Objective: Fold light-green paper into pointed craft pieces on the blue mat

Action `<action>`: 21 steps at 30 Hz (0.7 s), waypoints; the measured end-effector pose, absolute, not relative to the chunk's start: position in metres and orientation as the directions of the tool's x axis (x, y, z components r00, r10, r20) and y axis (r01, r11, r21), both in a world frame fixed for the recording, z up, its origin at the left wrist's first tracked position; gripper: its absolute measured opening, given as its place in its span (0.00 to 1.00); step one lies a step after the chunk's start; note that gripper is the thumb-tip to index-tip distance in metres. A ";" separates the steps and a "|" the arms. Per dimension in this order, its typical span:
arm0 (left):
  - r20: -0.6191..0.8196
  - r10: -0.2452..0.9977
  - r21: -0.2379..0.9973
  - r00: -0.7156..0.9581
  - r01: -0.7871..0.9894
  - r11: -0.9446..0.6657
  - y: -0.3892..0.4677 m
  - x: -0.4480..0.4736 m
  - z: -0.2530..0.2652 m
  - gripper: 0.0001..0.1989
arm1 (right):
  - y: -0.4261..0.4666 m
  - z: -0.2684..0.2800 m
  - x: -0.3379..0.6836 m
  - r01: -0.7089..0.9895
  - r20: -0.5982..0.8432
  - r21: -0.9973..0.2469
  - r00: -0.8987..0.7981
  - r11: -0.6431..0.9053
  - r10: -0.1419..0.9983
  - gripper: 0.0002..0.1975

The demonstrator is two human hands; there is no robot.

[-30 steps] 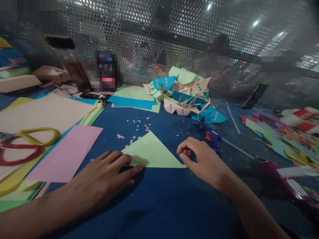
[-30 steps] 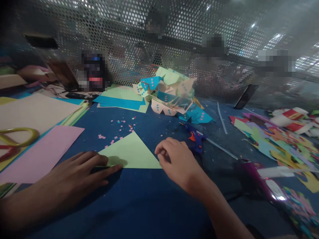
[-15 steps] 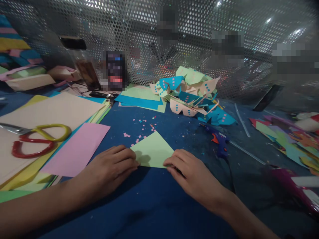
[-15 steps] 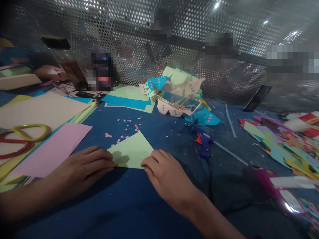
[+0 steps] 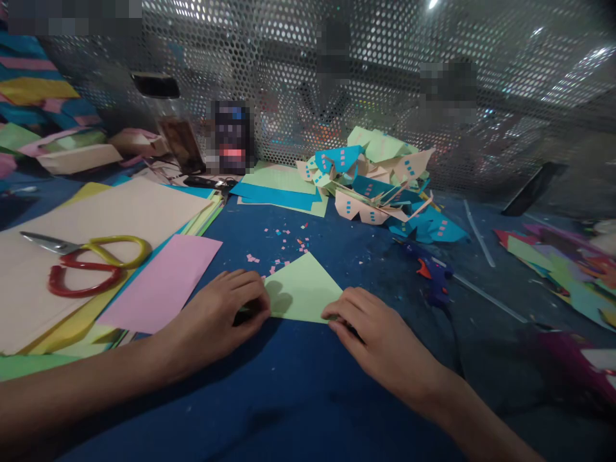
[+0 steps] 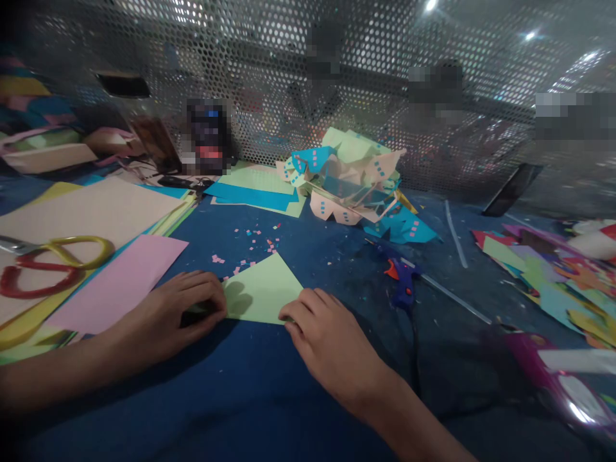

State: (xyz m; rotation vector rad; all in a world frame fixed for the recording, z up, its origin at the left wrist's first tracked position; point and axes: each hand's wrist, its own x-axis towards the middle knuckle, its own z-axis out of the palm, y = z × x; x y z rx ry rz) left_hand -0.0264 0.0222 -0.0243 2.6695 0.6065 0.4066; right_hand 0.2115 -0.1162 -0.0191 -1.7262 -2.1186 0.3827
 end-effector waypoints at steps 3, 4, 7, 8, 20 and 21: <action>0.165 0.480 0.399 0.861 0.387 -0.831 0.023 -0.028 -0.020 0.07 | -0.116 -0.021 0.212 0.864 0.119 -0.457 -0.177 0.212 0.977 0.08; 0.155 0.486 0.393 0.860 0.397 -0.829 0.023 -0.029 -0.019 0.07 | -0.116 -0.021 0.212 0.861 0.118 -0.462 -0.177 0.212 0.977 0.08; 0.130 0.482 0.386 0.867 0.403 -0.830 0.027 -0.033 -0.016 0.06 | -0.116 -0.022 0.213 0.858 0.115 -0.468 -0.177 0.211 0.977 0.08; 0.126 0.474 0.386 0.872 0.397 -0.833 0.029 -0.035 -0.015 0.06 | -0.116 -0.022 0.213 0.859 0.114 -0.467 -0.174 0.207 0.978 0.08; 0.008 0.449 0.413 0.894 0.406 -0.815 0.046 -0.047 -0.007 0.08 | -0.117 -0.022 0.213 0.855 0.110 -0.477 -0.172 0.204 0.979 0.08; -0.003 0.449 0.422 0.894 0.408 -0.810 0.047 -0.047 -0.005 0.08 | -0.117 -0.022 0.213 0.856 0.112 -0.474 -0.174 0.206 0.978 0.08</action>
